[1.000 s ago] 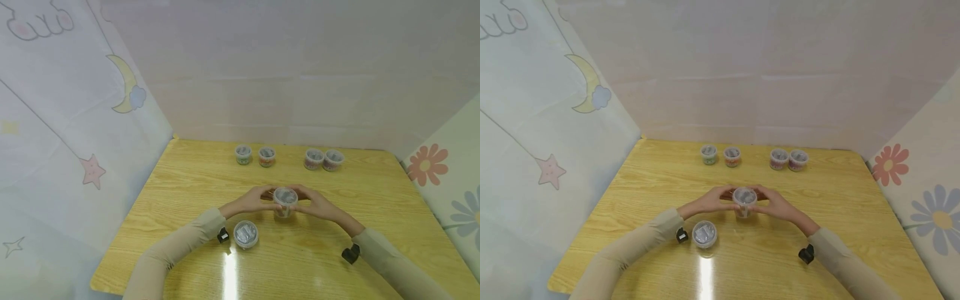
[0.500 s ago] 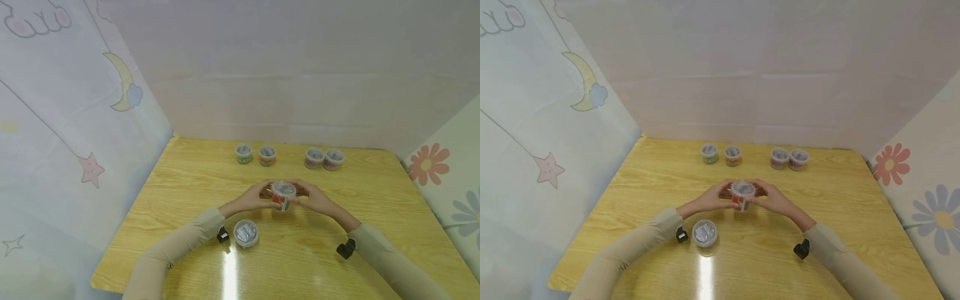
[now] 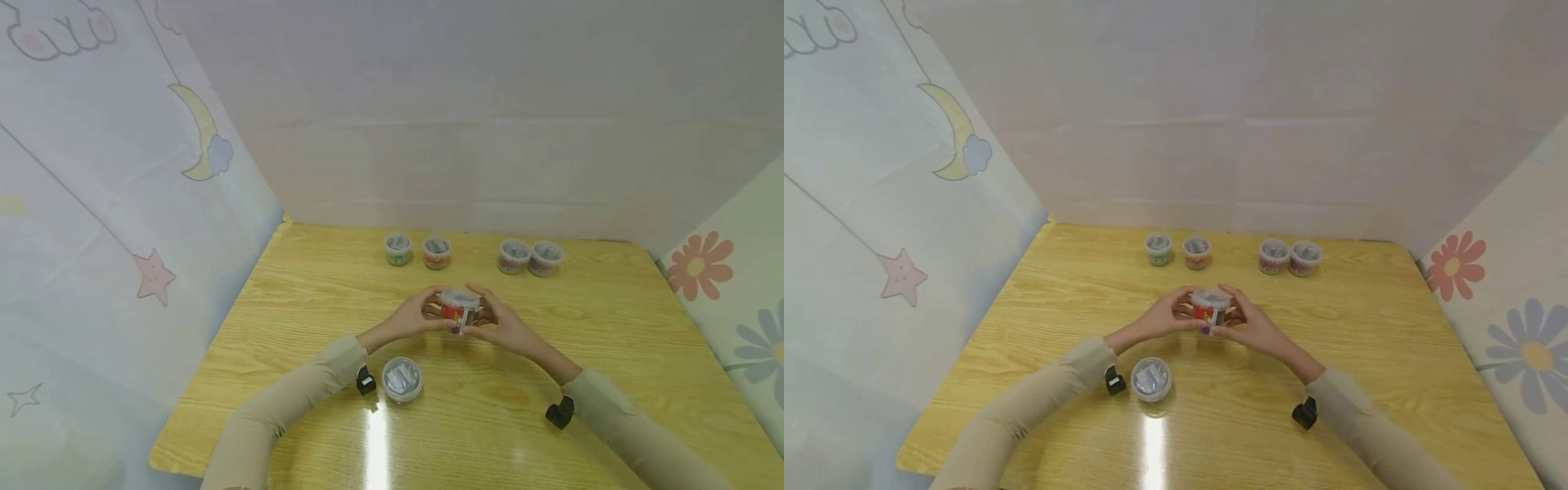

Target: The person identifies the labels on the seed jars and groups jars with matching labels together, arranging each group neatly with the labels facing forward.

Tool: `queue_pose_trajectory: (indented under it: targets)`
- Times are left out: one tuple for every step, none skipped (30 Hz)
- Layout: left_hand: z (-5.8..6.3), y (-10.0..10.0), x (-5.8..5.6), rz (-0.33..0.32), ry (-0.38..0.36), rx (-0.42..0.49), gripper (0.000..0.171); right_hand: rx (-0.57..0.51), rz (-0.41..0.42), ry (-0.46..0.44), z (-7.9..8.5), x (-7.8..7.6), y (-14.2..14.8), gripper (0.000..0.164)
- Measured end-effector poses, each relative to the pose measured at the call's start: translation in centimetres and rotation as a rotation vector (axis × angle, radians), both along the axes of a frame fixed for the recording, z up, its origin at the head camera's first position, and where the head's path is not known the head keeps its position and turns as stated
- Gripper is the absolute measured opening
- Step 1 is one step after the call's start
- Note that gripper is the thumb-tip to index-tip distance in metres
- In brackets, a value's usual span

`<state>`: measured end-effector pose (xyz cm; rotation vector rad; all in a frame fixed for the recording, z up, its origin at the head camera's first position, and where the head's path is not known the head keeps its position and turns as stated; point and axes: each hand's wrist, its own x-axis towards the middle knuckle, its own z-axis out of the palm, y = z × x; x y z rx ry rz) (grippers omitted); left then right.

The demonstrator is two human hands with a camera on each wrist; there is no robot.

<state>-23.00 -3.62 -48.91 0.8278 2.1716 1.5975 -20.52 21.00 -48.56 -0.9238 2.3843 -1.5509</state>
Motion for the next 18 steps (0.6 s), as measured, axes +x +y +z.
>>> queue_pose_trajectory:
  targets:
    - [0.09,0.01,0.07,0.01,-0.005,-0.006,0.069,-0.006,-0.016,0.005,-0.16,0.07,-0.11,0.086]
    - [0.13,0.04,0.1,0.02,-0.012,-0.01,0.068,-0.01,-0.031,0.01,-0.31,0.15,-0.2,0.086]
    - [0.14,0.07,0.14,0.032,-0.017,-0.016,0.068,-0.016,-0.046,0.011,-0.46,0.23,-0.3,0.086]
    - [0.17,0.12,0.13,0.039,-0.024,-0.017,0.068,-0.026,-0.057,0.006,-0.54,0.28,-0.38,0.085]
    - [0.22,0.17,0.14,0.046,-0.028,-0.018,0.068,-0.036,-0.064,0.0,-0.6,0.31,-0.45,0.085]
    - [0.27,0.22,0.16,0.052,-0.033,-0.016,0.068,-0.048,-0.073,-0.012,-0.65,0.33,-0.53,0.084]
    - [0.3,0.29,0.17,0.055,-0.037,-0.013,0.068,-0.059,-0.084,-0.027,-0.68,0.35,-0.58,0.083]
    - [0.33,0.36,0.17,0.059,-0.039,-0.012,0.068,-0.07,-0.09,-0.041,-0.68,0.37,-0.64,0.082]
    - [0.31,0.41,0.16,0.063,-0.042,-0.011,0.068,-0.079,-0.093,-0.054,-0.69,0.37,-0.68,0.082]
    - [0.33,0.45,0.16,0.064,-0.045,-0.008,0.068,-0.086,-0.095,-0.065,-0.68,0.36,-0.69,0.081]
    - [0.3,0.49,0.15,0.066,-0.044,-0.01,0.069,-0.091,-0.099,-0.073,-0.67,0.35,-0.7,0.08]
    - [0.24,0.51,0.13,0.066,-0.048,-0.007,0.069,-0.095,-0.103,-0.076,-0.65,0.35,-0.7,0.08]
    - [0.19,0.51,0.11,0.063,-0.05,-0.004,0.07,-0.098,-0.103,-0.077,-0.62,0.35,-0.69,0.08]
    - [0.15,0.5,0.11,0.06,-0.052,0.001,0.07,-0.101,-0.101,-0.077,-0.58,0.36,-0.67,0.08]
    - [0.13,0.47,0.11,0.054,-0.053,0.007,0.071,-0.104,-0.099,-0.076,-0.53,0.36,-0.64,0.079]
    - [0.13,0.43,0.12,0.046,-0.051,0.013,0.071,-0.109,-0.096,-0.073,-0.48,0.37,-0.6,0.079]
    - [0.1,0.37,0.13,0.037,-0.051,0.02,0.072,-0.114,-0.093,-0.071,-0.43,0.37,-0.57,0.079]
    - [0.1,0.31,0.15,0.025,-0.054,0.03,0.073,-0.119,-0.088,-0.07,-0.36,0.37,-0.54,0.079]
